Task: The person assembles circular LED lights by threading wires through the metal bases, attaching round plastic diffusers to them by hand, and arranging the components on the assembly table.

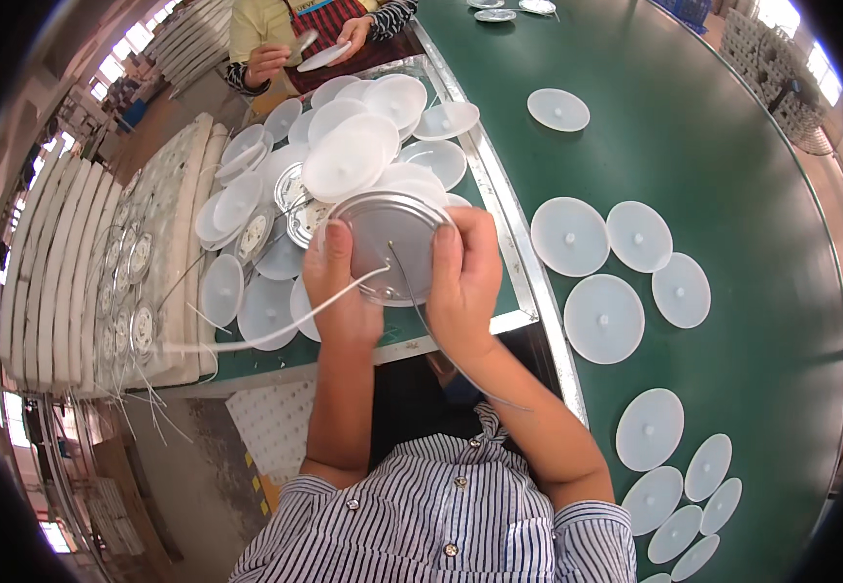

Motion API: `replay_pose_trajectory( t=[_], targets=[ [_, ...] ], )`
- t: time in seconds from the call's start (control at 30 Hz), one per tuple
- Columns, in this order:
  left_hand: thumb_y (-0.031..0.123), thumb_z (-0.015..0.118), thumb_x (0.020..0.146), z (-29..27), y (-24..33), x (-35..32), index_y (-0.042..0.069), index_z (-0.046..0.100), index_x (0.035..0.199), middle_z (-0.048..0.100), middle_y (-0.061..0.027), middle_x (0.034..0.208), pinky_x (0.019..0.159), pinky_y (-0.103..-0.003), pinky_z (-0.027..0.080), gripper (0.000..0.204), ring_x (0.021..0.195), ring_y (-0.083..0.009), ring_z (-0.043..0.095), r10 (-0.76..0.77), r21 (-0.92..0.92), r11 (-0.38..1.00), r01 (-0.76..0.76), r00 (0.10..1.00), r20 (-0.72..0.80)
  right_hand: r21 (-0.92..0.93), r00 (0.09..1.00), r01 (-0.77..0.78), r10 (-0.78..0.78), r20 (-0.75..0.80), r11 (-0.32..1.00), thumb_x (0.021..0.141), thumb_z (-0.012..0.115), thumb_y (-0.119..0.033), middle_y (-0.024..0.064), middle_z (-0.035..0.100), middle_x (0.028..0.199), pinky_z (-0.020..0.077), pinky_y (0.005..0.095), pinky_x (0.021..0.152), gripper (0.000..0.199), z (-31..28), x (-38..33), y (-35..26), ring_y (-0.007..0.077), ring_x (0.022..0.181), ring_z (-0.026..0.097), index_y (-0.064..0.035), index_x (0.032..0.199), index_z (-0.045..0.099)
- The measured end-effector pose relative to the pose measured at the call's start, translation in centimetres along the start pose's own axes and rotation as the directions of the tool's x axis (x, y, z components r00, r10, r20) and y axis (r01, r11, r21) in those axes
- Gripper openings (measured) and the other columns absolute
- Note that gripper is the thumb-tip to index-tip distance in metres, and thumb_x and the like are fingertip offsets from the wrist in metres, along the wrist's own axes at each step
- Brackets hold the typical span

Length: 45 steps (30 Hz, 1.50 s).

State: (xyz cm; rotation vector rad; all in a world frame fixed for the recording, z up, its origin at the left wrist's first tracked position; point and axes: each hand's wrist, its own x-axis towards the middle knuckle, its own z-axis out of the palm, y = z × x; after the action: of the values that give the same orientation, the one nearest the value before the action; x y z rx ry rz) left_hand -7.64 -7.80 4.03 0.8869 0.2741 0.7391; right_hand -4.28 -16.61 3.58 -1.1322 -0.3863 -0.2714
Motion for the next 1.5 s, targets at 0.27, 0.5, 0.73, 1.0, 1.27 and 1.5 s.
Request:
replay_pose_trajectory(
  t=[0.27,0.5,0.73,1.0,1.27,1.5],
  targets=[
    [0.024,0.060,0.082,-1.6,0.6,-0.8,-0.002,0.051,0.088,0.055,-0.0024,0.077,0.064,-0.020,0.039,0.028,0.071,-0.0072,0.048,-0.081,0.519,0.853,-0.047,0.972,0.222,-0.388,0.857,0.035,0.172,0.486,0.921,0.080,0.057,-0.012,0.0028,0.056,0.077,0.0415,0.0228,0.062,0.016,-1.4,2.8,-1.4,0.0085,0.071,0.051,0.0000,0.090,0.055],
    [0.026,0.044,0.090,-1.7,-2.0,-3.3,-0.003,0.038,0.114,0.049,-0.0117,0.107,0.086,-0.031,0.039,0.039,0.099,-0.0184,0.049,0.098,0.190,0.973,-0.130,0.981,0.167,-0.156,0.900,-0.308,0.340,0.272,0.939,0.079,0.062,-0.016,0.0030,0.058,0.075,0.0419,0.0208,0.060,0.018,-1.7,2.8,-1.4,0.0072,0.068,0.051,0.0003,0.085,0.056],
    [0.024,0.044,0.090,-0.9,-2.1,-3.7,-0.004,0.036,0.115,0.048,-0.0121,0.108,0.086,-0.032,0.040,0.038,0.100,-0.0193,0.049,0.104,0.191,0.971,-0.141,0.976,0.193,-0.354,0.914,-0.153,0.269,0.304,0.923,0.073,0.067,-0.018,0.0048,0.058,0.071,0.0419,0.0212,0.056,0.021,-1.7,3.3,-2.5,0.0092,0.062,0.051,-0.0011,0.080,0.057],
    [0.035,0.042,0.089,0.4,-2.7,-4.9,-0.003,0.033,0.118,0.044,-0.0155,0.113,0.088,-0.035,0.039,0.050,0.102,-0.0234,0.048,0.282,0.075,0.952,-0.297,0.946,0.157,-0.183,0.937,-0.244,0.281,0.210,0.952,0.082,0.060,-0.021,-0.0009,0.053,0.068,0.0374,0.0187,0.054,0.021,-1.5,2.7,-2.1,0.0047,0.060,0.045,-0.0006,0.084,0.056],
    [0.025,0.045,0.089,2.1,-1.6,-4.0,-0.001,0.042,0.102,0.049,-0.0058,0.090,0.074,-0.026,0.041,0.029,0.081,-0.0119,0.048,0.259,-0.033,0.964,-0.262,0.963,-0.077,-0.094,0.995,-0.059,0.066,0.079,0.994,0.085,0.056,-0.019,-0.0024,0.050,0.067,0.0341,0.0175,0.053,0.019,-0.5,1.1,-1.1,0.0035,0.059,0.041,-0.0008,0.082,0.053],
    [0.025,0.052,0.086,1.6,-1.2,-3.2,0.001,0.048,0.092,0.048,-0.0014,0.082,0.065,-0.020,0.037,0.025,0.073,-0.0073,0.043,0.298,0.059,0.954,-0.293,0.947,-0.117,0.108,0.996,-0.091,0.091,0.003,0.990,0.087,0.051,-0.018,-0.0012,0.049,0.071,0.0341,0.0170,0.058,0.017,0.4,0.2,-0.2,0.0039,0.064,0.041,-0.0011,0.085,0.051]
  ],
)
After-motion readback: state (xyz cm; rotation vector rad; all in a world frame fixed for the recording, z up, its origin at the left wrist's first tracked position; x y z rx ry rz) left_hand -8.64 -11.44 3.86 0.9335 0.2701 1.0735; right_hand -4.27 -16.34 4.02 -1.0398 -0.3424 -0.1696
